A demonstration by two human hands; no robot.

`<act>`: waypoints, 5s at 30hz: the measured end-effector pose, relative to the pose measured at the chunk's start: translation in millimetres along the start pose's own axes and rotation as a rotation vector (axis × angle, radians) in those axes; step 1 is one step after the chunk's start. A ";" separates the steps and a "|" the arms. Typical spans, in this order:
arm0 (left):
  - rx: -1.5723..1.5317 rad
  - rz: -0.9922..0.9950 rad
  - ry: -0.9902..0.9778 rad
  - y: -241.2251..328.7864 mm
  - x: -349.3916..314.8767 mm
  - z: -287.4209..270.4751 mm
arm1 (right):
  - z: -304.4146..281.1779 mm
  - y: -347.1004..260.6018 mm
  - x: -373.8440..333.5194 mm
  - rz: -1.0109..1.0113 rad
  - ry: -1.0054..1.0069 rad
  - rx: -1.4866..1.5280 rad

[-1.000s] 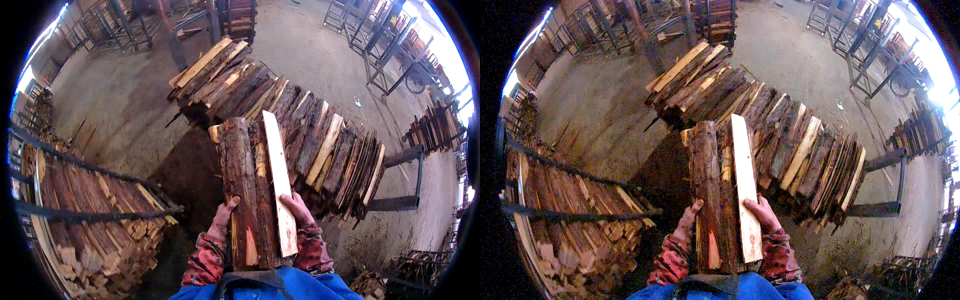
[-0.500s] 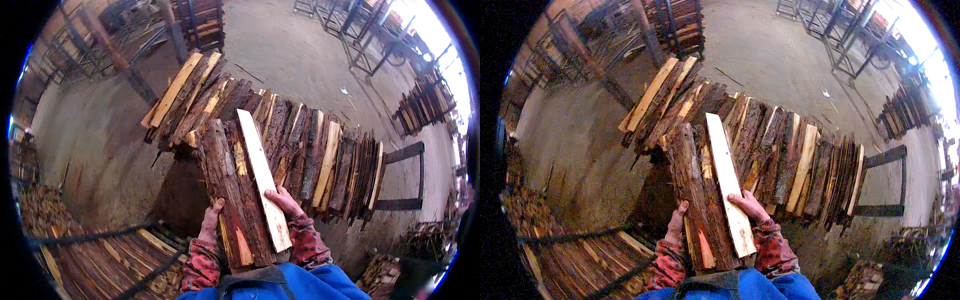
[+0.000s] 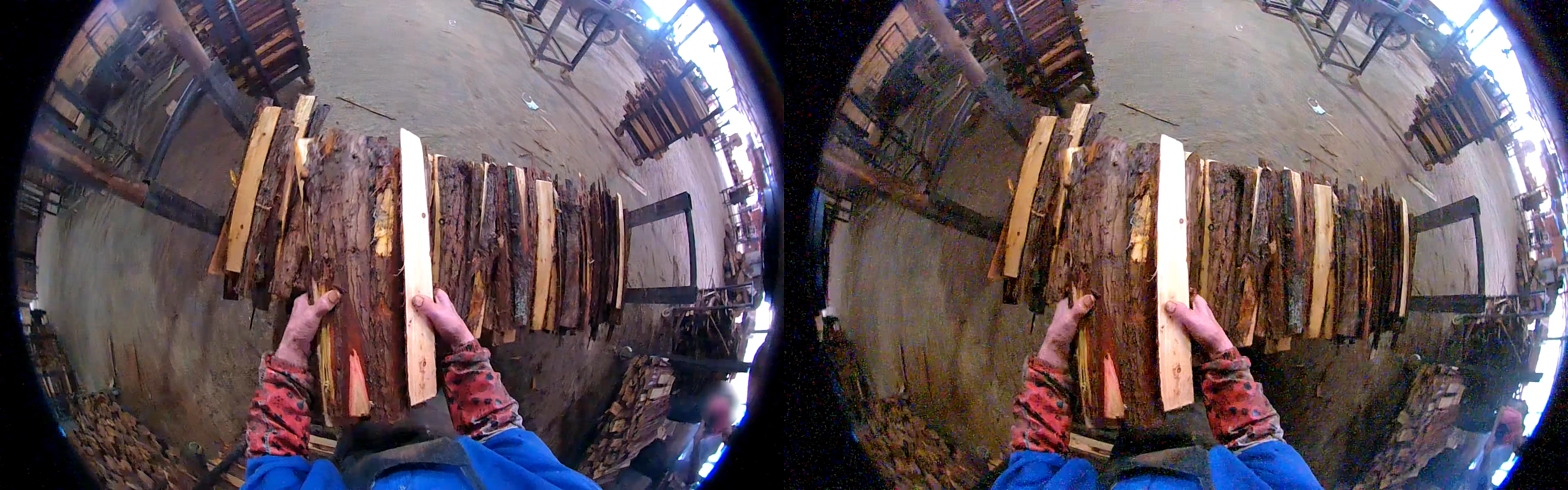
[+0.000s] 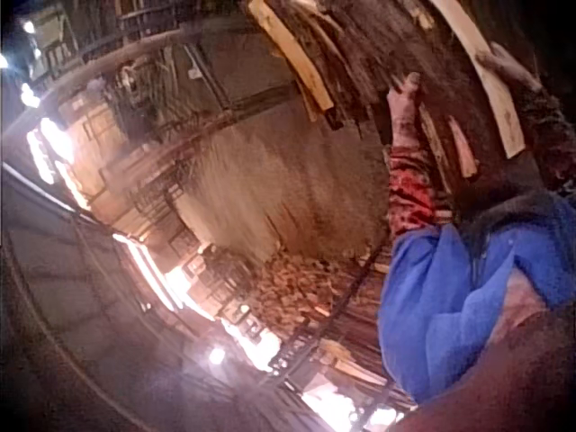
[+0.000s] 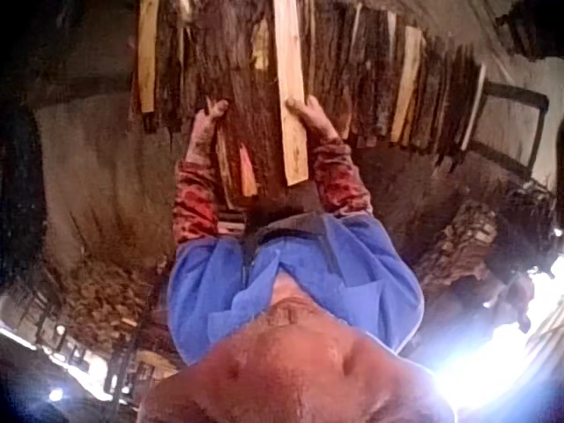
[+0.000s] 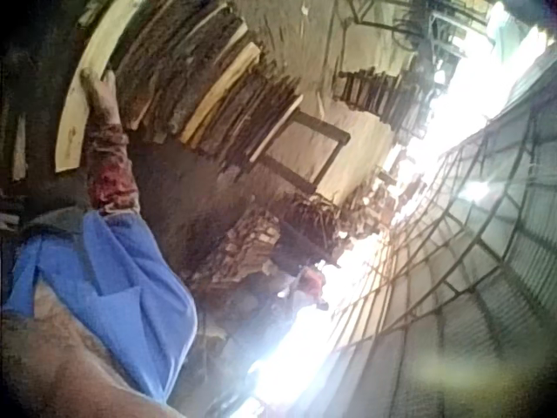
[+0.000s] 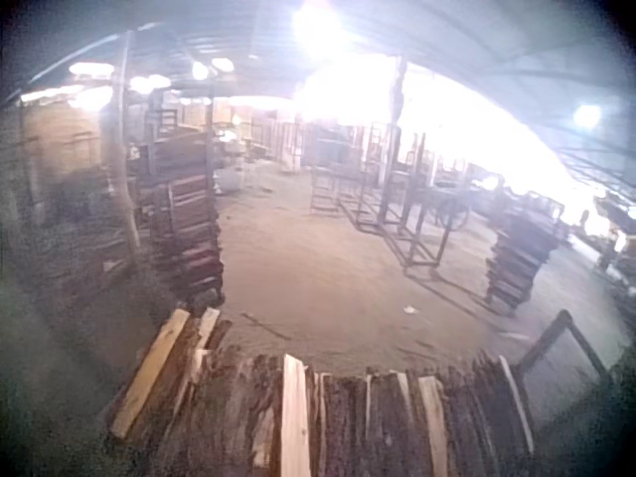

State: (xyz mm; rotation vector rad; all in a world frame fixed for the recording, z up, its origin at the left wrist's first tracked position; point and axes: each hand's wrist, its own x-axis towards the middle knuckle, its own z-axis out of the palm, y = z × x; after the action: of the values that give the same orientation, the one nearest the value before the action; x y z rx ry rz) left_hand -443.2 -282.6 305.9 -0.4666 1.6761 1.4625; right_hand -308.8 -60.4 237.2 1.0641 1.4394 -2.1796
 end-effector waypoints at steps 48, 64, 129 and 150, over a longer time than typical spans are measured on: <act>1.003 -0.129 -0.094 -306.6 -24.4 87.2 | -292.3 401.7 -266.1 0.374 0.591 0.087; 1.468 -0.027 -0.423 -328.5 64.0 151.8 | -167.3 589.8 -310.2 0.384 0.880 0.574; 2.227 0.118 -1.367 -805.4 -143.9 931.3 | -500.2 1025.0 -390.0 -0.597 1.819 1.138; 2.226 0.335 -1.833 -1122.6 -421.8 1217.6 | -608.7 965.7 -586.3 0.081 1.895 1.968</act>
State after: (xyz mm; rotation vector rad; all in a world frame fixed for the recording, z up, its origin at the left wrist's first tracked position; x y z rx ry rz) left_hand 1052.0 477.4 -22.2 1.7572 0.6684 -0.6517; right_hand 930.7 -23.2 -93.4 -1.7064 0.8000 0.5975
